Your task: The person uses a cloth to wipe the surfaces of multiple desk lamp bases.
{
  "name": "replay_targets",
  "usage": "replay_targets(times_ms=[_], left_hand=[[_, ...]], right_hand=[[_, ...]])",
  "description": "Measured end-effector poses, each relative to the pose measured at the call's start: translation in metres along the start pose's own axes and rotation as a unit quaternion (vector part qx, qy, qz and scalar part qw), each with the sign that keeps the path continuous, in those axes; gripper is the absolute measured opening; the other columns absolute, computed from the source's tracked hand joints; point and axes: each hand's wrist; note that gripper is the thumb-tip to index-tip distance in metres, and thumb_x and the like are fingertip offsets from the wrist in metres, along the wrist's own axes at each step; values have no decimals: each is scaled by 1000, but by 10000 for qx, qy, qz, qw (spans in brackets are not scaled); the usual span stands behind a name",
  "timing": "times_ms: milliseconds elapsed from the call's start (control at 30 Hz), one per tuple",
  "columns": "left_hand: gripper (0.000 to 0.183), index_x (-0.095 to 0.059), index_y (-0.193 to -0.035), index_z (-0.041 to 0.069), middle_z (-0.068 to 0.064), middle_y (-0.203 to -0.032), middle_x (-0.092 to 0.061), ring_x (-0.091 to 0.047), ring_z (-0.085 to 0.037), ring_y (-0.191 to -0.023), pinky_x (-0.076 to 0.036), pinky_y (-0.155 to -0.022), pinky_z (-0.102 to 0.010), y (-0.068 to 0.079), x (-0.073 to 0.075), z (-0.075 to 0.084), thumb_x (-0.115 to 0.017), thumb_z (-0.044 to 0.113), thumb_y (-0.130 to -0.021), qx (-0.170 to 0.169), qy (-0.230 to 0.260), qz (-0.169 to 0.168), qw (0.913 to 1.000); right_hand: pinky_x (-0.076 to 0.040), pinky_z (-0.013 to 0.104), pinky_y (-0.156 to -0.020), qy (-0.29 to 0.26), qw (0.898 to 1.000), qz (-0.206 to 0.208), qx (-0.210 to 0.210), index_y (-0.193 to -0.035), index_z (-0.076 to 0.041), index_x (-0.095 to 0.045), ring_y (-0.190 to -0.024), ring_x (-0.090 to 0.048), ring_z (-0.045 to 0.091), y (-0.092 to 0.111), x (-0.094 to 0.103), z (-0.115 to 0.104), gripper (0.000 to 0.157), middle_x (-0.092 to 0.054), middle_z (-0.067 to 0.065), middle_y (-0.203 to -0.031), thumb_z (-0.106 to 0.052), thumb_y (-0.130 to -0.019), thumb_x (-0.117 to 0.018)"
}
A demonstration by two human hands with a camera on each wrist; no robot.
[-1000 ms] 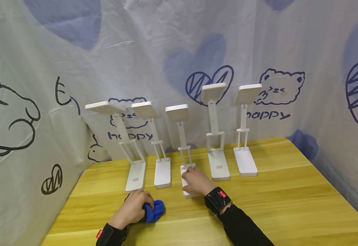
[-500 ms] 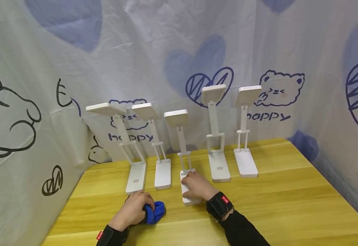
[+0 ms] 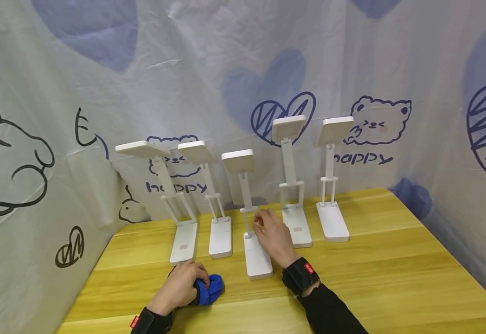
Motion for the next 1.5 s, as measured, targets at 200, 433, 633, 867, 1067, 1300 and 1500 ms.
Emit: replay_targets(times_ms=[200,433,633,867,1067,1300,1500], left_hand=[[38,-73,-73,29,8,-87,-67,-52,-16,-83,-44,-76,-46,1,1,-1,-64,-8,-66,15,2,-11,10000],[38,-73,-74,29,8,-87,-67,-51,-17,-83,-44,-75,-46,2,1,1,-64,-7,-65,-36,-4,-29,10000],[38,-72,-73,29,8,-87,-66,-51,-16,-82,-44,-74,-45,2,0,0,-64,-7,-66,-11,-65,-24,10000],[44,-72,-76,30,9,-86,-64,-50,-16,-81,-44,-77,-47,3,1,2,-60,-11,-64,-7,-78,-152,9999],[45,-72,-89,28,4,-93,-65,-58,-21,-88,-50,-77,-47,3,5,4,-59,-10,-67,-205,-49,-381,9991],[59,-67,-117,20,-6,-113,-66,-56,-26,-99,-50,-83,-46,3,7,8,-49,-14,-73,-212,-22,-438,9988],[57,-62,-127,19,-6,-121,-64,-55,-26,-105,-48,-90,-46,0,5,13,-49,-10,-79,-303,-196,-88,9993]], right_hand=[[-53,49,-75,-658,9978,97,82,-136,-4,-45,-104,-55,33,-5,-2,6,53,-53,20,-124,-5,-86,-64],[-52,52,-86,-1523,9861,-662,-17,-141,-2,-39,-111,-54,37,-6,-1,7,53,-49,25,-133,-1,-91,-56],[-55,47,-83,-1724,9834,-554,96,-131,-2,-49,-102,-60,32,-9,-1,11,38,-58,24,-121,-2,-93,-54],[-55,47,-82,-1973,9771,-787,128,-121,0,-51,-96,-63,28,-9,1,9,25,-65,22,-105,-5,-96,-50],[-56,45,-78,-1794,9782,-1045,-58,-127,-1,-55,-94,-64,25,-8,5,8,31,-68,17,-100,-11,-99,-46],[-55,46,-75,-1926,9722,-1315,-233,-126,-3,-55,-93,-62,29,-7,4,8,30,-66,17,-96,-13,-101,-42],[-54,54,-75,-2040,9700,-1299,-236,-125,4,-53,-92,-61,37,-7,2,7,30,-65,25,-95,-6,-100,-41]])
Point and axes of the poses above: each hand's wrist, its own y-axis away from the middle knuckle, its own x-axis out of the back of the hand, z = x × y
